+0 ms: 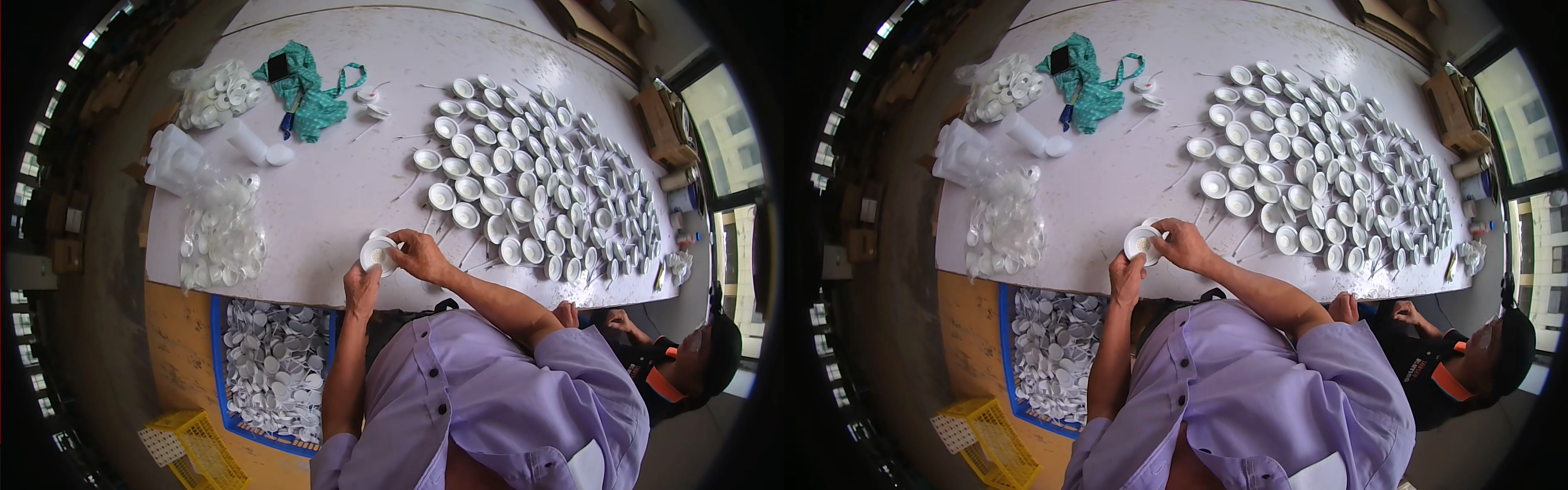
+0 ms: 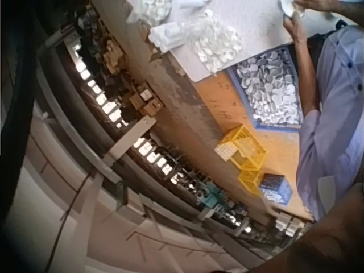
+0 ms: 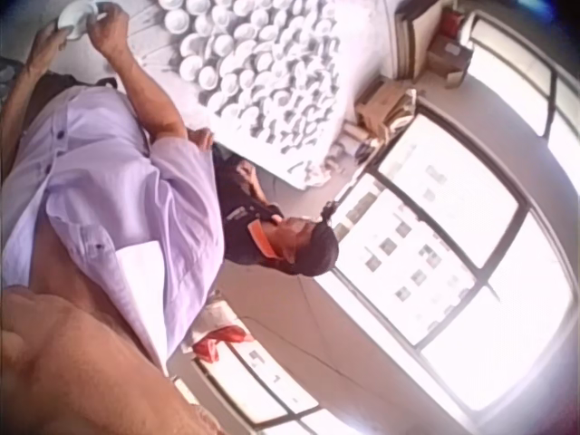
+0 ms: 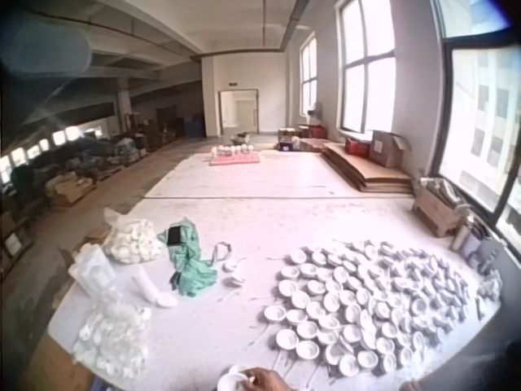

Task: The person assembles and sorts small white circular electronic or plastic components by hand on a workshop table, placing them into a sorting bin.

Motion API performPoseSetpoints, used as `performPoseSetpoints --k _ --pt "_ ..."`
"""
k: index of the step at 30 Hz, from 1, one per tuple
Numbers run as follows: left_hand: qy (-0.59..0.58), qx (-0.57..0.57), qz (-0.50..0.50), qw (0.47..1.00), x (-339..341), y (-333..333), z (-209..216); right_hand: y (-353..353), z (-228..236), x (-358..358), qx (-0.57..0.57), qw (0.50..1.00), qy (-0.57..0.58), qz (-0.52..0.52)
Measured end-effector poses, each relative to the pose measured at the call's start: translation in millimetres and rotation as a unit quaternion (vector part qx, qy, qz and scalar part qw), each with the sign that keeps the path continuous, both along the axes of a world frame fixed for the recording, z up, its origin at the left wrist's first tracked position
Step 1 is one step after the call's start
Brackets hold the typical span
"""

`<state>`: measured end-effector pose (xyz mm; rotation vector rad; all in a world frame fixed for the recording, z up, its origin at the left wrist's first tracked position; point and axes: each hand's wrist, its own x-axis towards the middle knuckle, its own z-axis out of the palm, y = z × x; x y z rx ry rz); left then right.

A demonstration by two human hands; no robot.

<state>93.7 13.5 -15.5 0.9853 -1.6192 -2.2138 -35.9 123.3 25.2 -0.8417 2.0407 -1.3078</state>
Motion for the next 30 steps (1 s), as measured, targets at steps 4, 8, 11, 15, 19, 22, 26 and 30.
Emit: performPoseSetpoints --k 4,8,11,15,19,22,26,30 --pt "-0.009 0.01 -0.012 1.0 -6 -2 1 8 7 -15 0.021 0.999 -0.008 0.033" --pt "-0.028 -0.003 -0.043 0.999 -14 -4 7 17 26 -26 -0.028 0.952 0.264 0.154" --pt "-0.028 -0.019 -0.071 0.997 -19 -2 5 10 28 -30 0.024 0.92 0.319 0.224" --pt "-0.058 -0.039 -0.125 0.99 -26 -2 5 13 22 -39 0.025 0.89 0.384 0.243" --pt "-0.08 -0.013 -0.106 0.991 -47 6 11 15 11 -55 0.014 0.876 0.419 0.238" --pt "-0.089 -0.008 -0.13 0.987 -65 6 18 18 13 -81 0.013 0.889 0.399 0.226" --pt "-0.038 -0.013 -0.08 0.996 -66 0 15 20 17 -151 -0.015 0.919 0.357 0.166" --pt "-0.051 -0.151 0.054 0.986 -35 -6 -3 2 1 -260 0.04 0.937 0.346 0.035"
